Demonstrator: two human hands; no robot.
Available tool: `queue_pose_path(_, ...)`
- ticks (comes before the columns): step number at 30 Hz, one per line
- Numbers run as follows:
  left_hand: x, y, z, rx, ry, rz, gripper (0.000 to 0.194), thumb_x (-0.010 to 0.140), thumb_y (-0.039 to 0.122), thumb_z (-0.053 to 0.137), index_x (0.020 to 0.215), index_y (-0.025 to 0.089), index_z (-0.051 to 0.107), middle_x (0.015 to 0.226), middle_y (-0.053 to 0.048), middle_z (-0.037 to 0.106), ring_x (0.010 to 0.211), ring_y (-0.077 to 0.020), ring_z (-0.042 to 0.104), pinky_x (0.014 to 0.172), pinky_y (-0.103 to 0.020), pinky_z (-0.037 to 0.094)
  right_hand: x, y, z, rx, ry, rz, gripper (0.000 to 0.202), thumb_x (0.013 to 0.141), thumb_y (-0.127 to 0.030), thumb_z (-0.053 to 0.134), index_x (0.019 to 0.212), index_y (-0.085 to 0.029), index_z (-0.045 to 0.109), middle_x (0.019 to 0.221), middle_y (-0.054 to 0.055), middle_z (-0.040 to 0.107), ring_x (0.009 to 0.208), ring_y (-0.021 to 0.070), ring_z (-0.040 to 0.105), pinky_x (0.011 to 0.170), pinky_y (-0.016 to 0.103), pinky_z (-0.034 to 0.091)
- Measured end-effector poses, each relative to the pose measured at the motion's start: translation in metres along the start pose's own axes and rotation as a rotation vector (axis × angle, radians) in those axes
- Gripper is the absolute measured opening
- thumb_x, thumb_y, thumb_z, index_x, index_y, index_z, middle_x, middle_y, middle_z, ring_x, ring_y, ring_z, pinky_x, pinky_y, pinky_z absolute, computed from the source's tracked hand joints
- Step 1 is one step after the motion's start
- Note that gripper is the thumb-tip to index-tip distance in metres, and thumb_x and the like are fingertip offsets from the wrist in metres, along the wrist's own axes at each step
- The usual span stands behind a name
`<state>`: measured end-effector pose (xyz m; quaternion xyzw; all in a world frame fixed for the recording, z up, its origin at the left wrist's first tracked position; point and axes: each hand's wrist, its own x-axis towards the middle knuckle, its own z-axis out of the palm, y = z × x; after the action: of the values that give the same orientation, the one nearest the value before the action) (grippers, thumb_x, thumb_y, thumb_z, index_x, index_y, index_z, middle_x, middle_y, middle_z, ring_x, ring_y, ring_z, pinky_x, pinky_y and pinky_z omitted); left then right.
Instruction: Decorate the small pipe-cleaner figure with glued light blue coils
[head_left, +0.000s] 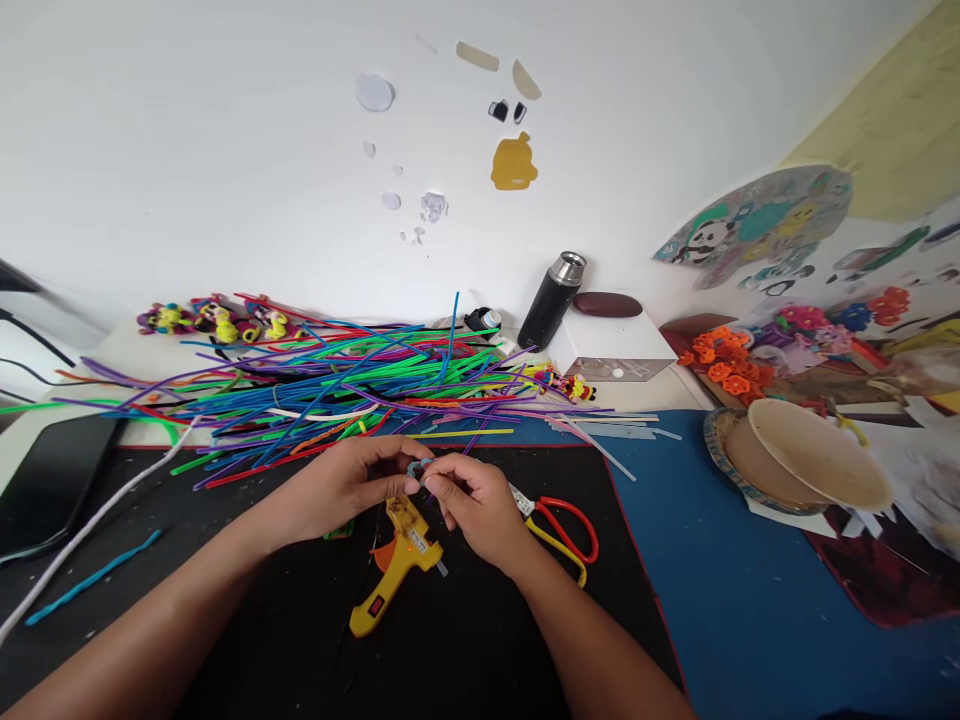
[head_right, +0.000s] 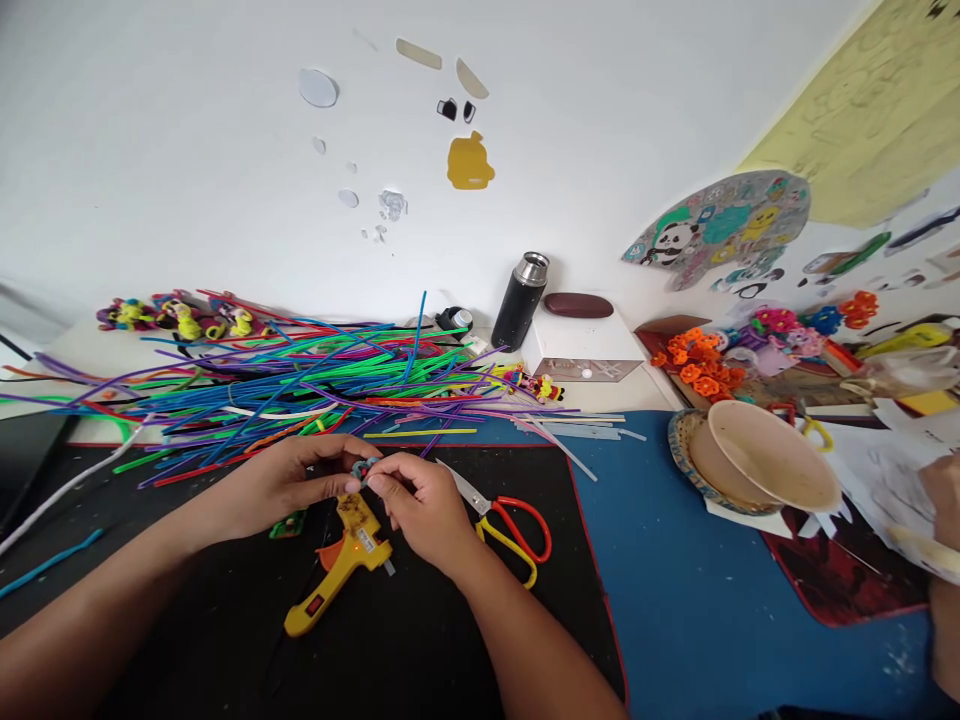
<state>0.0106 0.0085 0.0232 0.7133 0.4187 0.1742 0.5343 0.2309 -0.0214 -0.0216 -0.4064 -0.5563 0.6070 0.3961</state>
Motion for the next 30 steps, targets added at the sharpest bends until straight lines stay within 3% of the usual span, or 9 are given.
queue_pose_path(5, 0.0002, -0.0019, 0.0002, 0.005, 0.028, 0.000, 0.037, 0.102, 0.050, 0.062, 0.127, 0.024, 0.069, 0.108, -0.004, 0.075, 0.094, -0.0216, 0.069, 0.081, -0.029, 0.054, 0.0002, 0.0046, 0.0000, 0.021, 0.032, 0.010, 0.029, 0.096, -0.049, 0.070, 0.095, -0.020, 0.073, 0.060, -0.005, 0.055, 0.048, 0.0106, 0.050, 0.050, 0.023, 0.040)
queue_pose_path(10, -0.0002, -0.0023, -0.0013, 0.017, 0.091, -0.013, 0.043, 0.099, 0.055, 0.063, 0.126, 0.023, 0.070, 0.094, -0.003, 0.071, 0.083, -0.0203, 0.064, 0.073, -0.028, 0.052, -0.0002, 0.0040, -0.0015, 0.021, 0.046, 0.005, 0.032, 0.099, -0.050, 0.067, 0.103, -0.020, 0.077, 0.063, -0.003, 0.058, 0.051, 0.0112, 0.052, 0.051, 0.024, 0.041)
queue_pose_path(14, -0.0002, -0.0021, -0.0018, -0.005, 0.118, -0.019, 0.044, 0.098, 0.055, 0.064, 0.126, 0.021, 0.070, 0.095, -0.003, 0.070, 0.079, -0.0193, 0.062, 0.071, -0.029, 0.052, -0.0006, 0.0006, -0.0012, 0.032, 0.074, -0.007, 0.029, 0.098, -0.047, 0.069, 0.103, -0.019, 0.076, 0.063, -0.004, 0.058, 0.050, 0.0109, 0.052, 0.051, 0.024, 0.041)
queue_pose_path(20, 0.0006, -0.0047, 0.0001, -0.011, 0.098, -0.017, 0.040, 0.099, 0.051, 0.063, 0.125, 0.022, 0.068, 0.096, -0.003, 0.071, 0.089, -0.0223, 0.066, 0.076, -0.030, 0.053, -0.0020, 0.0023, 0.0024, -0.046, 0.087, -0.041, 0.021, 0.095, -0.040, 0.072, 0.104, -0.022, 0.075, 0.067, -0.004, 0.056, 0.055, 0.0123, 0.054, 0.053, 0.024, 0.043)
queue_pose_path(30, 0.0020, -0.0074, 0.0037, -0.008, 0.077, -0.017, 0.039, 0.099, 0.049, 0.062, 0.126, 0.022, 0.067, 0.102, -0.004, 0.073, 0.088, -0.0209, 0.067, 0.076, -0.030, 0.054, -0.0022, -0.0013, 0.0027, 0.027, 0.049, 0.000, 0.024, 0.095, -0.045, 0.071, 0.092, -0.021, 0.070, 0.064, -0.005, 0.055, 0.051, 0.0103, 0.052, 0.051, 0.023, 0.041)
